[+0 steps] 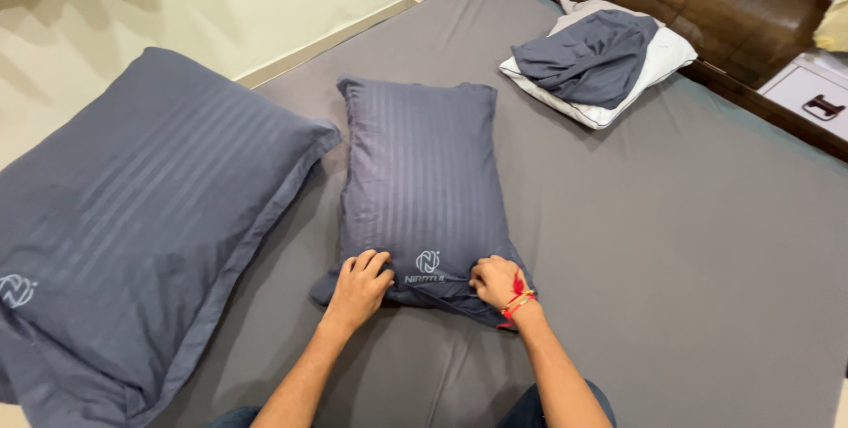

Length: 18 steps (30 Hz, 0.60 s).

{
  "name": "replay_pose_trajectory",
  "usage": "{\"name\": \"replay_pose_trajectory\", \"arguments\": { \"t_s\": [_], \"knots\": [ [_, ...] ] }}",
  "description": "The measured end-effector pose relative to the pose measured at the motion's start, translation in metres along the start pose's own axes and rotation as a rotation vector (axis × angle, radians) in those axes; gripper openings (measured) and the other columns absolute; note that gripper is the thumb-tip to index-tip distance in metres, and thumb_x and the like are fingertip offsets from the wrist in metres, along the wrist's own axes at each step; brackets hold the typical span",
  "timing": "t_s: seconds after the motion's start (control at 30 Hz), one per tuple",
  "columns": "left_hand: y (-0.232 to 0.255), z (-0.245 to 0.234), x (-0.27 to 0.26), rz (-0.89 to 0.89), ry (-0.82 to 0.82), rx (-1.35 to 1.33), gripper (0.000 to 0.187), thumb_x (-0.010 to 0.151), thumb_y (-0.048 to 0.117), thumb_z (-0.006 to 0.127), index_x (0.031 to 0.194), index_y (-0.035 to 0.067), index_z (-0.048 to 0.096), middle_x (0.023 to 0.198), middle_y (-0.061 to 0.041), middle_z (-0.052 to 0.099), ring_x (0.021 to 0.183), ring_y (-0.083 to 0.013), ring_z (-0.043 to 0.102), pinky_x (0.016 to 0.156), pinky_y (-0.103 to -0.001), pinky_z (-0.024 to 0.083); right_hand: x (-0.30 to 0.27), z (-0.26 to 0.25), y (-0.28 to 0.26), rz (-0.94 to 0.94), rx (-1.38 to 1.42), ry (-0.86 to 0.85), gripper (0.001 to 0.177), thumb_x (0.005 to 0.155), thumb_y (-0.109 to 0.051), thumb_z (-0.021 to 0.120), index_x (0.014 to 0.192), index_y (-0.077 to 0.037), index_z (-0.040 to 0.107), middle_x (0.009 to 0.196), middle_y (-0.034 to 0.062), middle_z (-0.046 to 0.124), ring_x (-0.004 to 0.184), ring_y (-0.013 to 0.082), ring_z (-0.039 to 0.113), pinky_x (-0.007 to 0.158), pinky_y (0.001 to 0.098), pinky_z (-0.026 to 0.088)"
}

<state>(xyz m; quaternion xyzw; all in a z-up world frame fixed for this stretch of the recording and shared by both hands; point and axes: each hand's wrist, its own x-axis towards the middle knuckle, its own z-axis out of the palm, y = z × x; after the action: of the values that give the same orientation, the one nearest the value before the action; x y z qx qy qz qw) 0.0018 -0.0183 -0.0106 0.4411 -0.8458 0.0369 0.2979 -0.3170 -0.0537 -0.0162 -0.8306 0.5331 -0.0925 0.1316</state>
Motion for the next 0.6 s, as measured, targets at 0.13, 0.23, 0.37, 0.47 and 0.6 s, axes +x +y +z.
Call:
{"name": "replay_pose_trajectory", "arguments": {
  "t_s": [0.13, 0.23, 0.37, 0.47, 0.6],
  "knots": [
    [0.008, -0.006, 0.001, -0.028, -0.018, -0.017, 0.02, 0.082, 0.019, 0.076, 0.099, 0.009, 0.07, 0.118, -0.004, 0.063, 0.116, -0.0259, 0.056, 0.093, -0.046, 0.044, -0.004, -0.006, 0.002, -0.005, 0.042, -0.038, 0.007, 0.08, -0.018, 0.074, 0.076, -0.011, 0.075, 0.084, 0.0061, 0.073, 0.088, 0.0289, 0.068, 0.078, 0.0428, 0.054],
    [0.016, -0.007, 0.002, -0.034, -0.011, -0.018, 0.032, 0.076, 0.021, 0.076, 0.105, 0.008, 0.07, 0.114, -0.006, 0.063, 0.113, -0.0279, 0.056, 0.092, -0.049, 0.043, 0.001, 0.002, 0.005, 0.105, 0.042, -0.134, 0.006, 0.079, -0.017, 0.073, 0.077, -0.013, 0.076, 0.082, 0.0082, 0.074, 0.084, 0.0308, 0.07, 0.075, 0.0437, 0.055],
    [0.016, -0.001, -0.001, -0.027, -0.019, 0.031, 0.022, 0.081, 0.021, 0.074, 0.1, 0.011, 0.066, 0.109, -0.003, 0.064, 0.112, -0.0249, 0.057, 0.096, -0.048, 0.043, 0.006, 0.022, 0.007, 0.058, -0.014, -0.115, 0.005, 0.077, -0.016, 0.073, 0.075, -0.012, 0.076, 0.08, 0.01, 0.074, 0.082, 0.0314, 0.071, 0.073, 0.0447, 0.055],
    [0.014, 0.007, -0.007, -0.009, -0.057, 0.008, 0.013, 0.087, 0.019, 0.07, 0.095, 0.011, 0.063, 0.097, -0.003, 0.065, 0.108, -0.0245, 0.059, 0.098, -0.051, 0.043, 0.002, 0.024, 0.007, 0.058, -0.026, -0.098, 0.01, 0.078, -0.019, 0.075, 0.076, -0.01, 0.075, 0.08, 0.0109, 0.073, 0.083, 0.032, 0.07, 0.072, 0.0452, 0.055],
    [0.008, 0.007, -0.009, -0.059, -0.148, -0.051, 0.01, 0.097, 0.019, 0.06, 0.098, 0.01, 0.059, 0.074, -0.005, 0.064, 0.088, -0.0239, 0.063, 0.103, -0.055, 0.041, -0.008, 0.0, -0.004, 0.125, 0.153, -0.163, 0.026, 0.085, -0.036, 0.077, 0.083, -0.009, 0.075, 0.081, 0.0113, 0.075, 0.082, 0.031, 0.072, 0.074, 0.0437, 0.055]
  ]
}}
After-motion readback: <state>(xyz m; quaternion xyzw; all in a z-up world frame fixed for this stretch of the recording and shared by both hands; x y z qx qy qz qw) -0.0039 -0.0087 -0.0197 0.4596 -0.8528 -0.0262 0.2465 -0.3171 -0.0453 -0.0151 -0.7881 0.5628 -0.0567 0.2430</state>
